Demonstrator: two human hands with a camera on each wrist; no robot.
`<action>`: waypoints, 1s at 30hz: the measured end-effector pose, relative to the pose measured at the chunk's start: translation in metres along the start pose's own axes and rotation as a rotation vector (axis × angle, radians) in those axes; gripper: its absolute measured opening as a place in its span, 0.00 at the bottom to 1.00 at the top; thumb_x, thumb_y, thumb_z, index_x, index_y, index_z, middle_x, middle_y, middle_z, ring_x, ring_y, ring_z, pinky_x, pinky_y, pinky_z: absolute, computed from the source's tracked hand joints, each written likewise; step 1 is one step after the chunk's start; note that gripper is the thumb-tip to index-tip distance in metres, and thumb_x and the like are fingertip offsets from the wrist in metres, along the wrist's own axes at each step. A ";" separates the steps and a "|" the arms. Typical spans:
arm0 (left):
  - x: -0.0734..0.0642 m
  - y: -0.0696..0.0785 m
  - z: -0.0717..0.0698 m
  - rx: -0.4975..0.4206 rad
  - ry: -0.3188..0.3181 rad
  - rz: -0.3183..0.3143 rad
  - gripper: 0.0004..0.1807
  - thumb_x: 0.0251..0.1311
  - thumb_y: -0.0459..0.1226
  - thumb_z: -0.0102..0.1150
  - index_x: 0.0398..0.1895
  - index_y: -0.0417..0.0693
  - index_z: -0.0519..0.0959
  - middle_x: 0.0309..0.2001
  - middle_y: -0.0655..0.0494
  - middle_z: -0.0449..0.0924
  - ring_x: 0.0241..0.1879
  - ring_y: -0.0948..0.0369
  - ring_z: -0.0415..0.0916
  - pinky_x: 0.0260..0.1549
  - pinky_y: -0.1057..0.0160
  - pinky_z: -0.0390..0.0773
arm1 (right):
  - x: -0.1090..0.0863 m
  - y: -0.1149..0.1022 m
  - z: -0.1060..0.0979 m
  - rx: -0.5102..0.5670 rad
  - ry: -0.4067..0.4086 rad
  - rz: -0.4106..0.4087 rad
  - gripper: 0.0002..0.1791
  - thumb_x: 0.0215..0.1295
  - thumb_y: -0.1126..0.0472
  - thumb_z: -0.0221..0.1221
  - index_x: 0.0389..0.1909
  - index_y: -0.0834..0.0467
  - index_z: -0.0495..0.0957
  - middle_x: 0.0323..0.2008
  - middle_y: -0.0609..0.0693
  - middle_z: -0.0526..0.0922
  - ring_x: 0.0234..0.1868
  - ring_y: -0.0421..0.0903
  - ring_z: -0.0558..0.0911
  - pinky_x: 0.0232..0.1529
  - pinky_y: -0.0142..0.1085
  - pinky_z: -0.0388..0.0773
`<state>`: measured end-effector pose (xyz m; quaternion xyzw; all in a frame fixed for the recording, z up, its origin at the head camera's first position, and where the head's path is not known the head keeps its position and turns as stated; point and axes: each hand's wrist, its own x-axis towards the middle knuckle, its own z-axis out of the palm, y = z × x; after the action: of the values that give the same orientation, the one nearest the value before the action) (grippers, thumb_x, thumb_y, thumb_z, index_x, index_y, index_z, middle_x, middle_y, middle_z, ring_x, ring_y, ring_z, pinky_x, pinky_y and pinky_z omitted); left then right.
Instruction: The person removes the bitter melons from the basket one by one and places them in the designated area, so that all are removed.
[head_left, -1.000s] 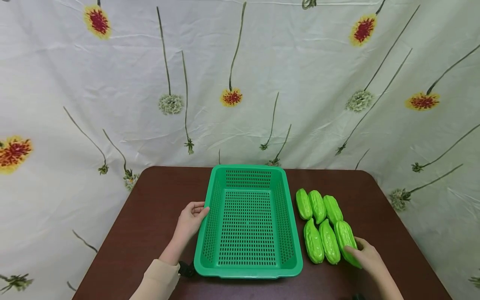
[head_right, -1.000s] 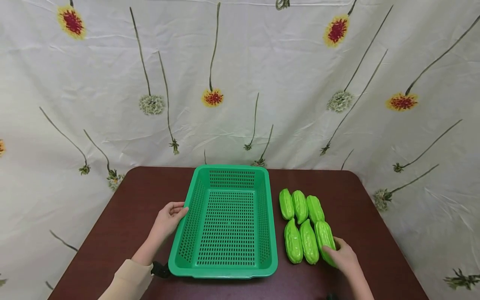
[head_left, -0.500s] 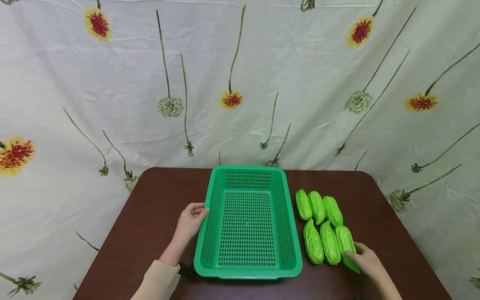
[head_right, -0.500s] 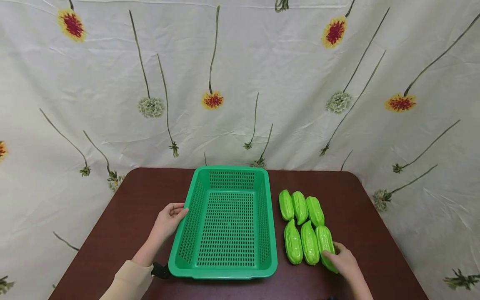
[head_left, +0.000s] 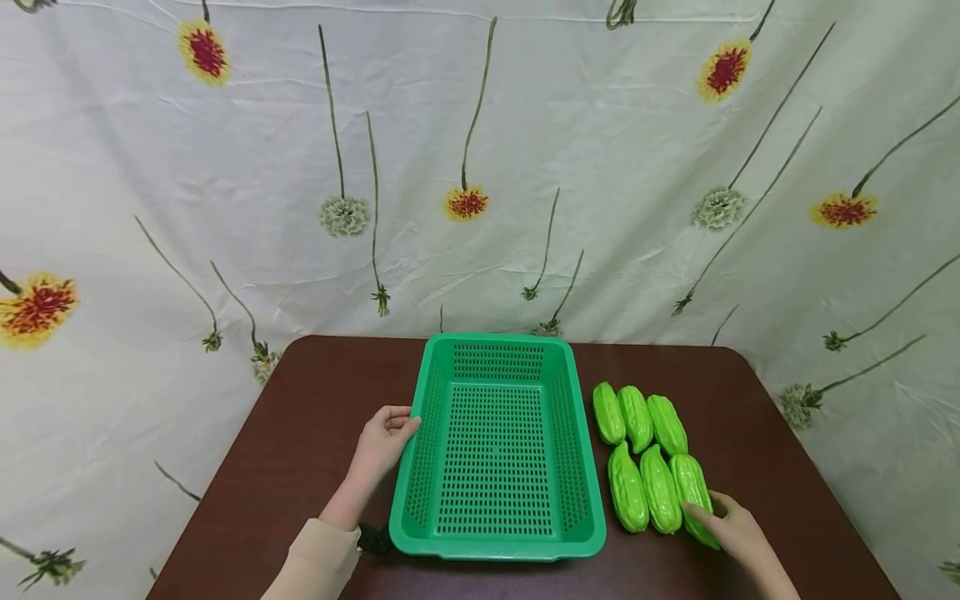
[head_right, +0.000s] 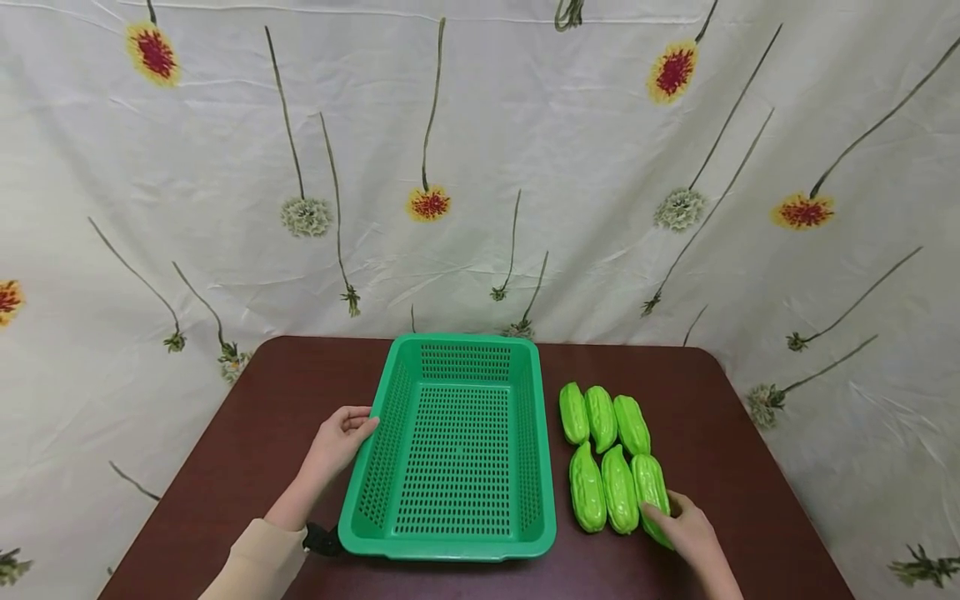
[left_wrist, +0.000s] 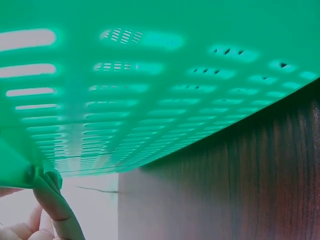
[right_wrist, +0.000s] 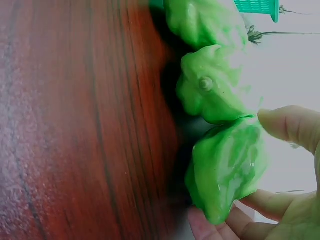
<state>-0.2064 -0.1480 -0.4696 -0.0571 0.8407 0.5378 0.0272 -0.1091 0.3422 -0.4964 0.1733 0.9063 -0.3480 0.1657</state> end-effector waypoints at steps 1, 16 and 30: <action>0.000 0.000 0.000 0.001 -0.001 0.001 0.20 0.69 0.38 0.57 0.58 0.34 0.73 0.49 0.37 0.78 0.47 0.47 0.79 0.42 0.55 0.80 | 0.000 0.000 0.000 0.000 -0.002 0.003 0.47 0.70 0.39 0.52 0.65 0.81 0.57 0.64 0.81 0.61 0.63 0.76 0.65 0.55 0.59 0.72; 0.008 -0.005 -0.002 0.028 -0.037 -0.021 0.20 0.69 0.39 0.56 0.59 0.36 0.73 0.51 0.37 0.78 0.48 0.48 0.78 0.44 0.54 0.79 | 0.003 -0.024 -0.019 0.102 0.062 0.002 0.50 0.71 0.35 0.49 0.72 0.74 0.50 0.66 0.77 0.61 0.65 0.72 0.65 0.58 0.60 0.70; 0.009 -0.005 -0.011 0.039 -0.076 -0.003 0.20 0.70 0.40 0.55 0.60 0.36 0.72 0.53 0.38 0.77 0.50 0.48 0.79 0.45 0.52 0.81 | 0.002 -0.097 -0.019 0.200 0.122 -0.232 0.41 0.73 0.43 0.52 0.75 0.64 0.53 0.69 0.69 0.63 0.69 0.65 0.65 0.62 0.57 0.69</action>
<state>-0.2144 -0.1604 -0.4702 -0.0373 0.8494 0.5229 0.0611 -0.1562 0.2885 -0.4284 0.1041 0.8894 -0.4422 0.0512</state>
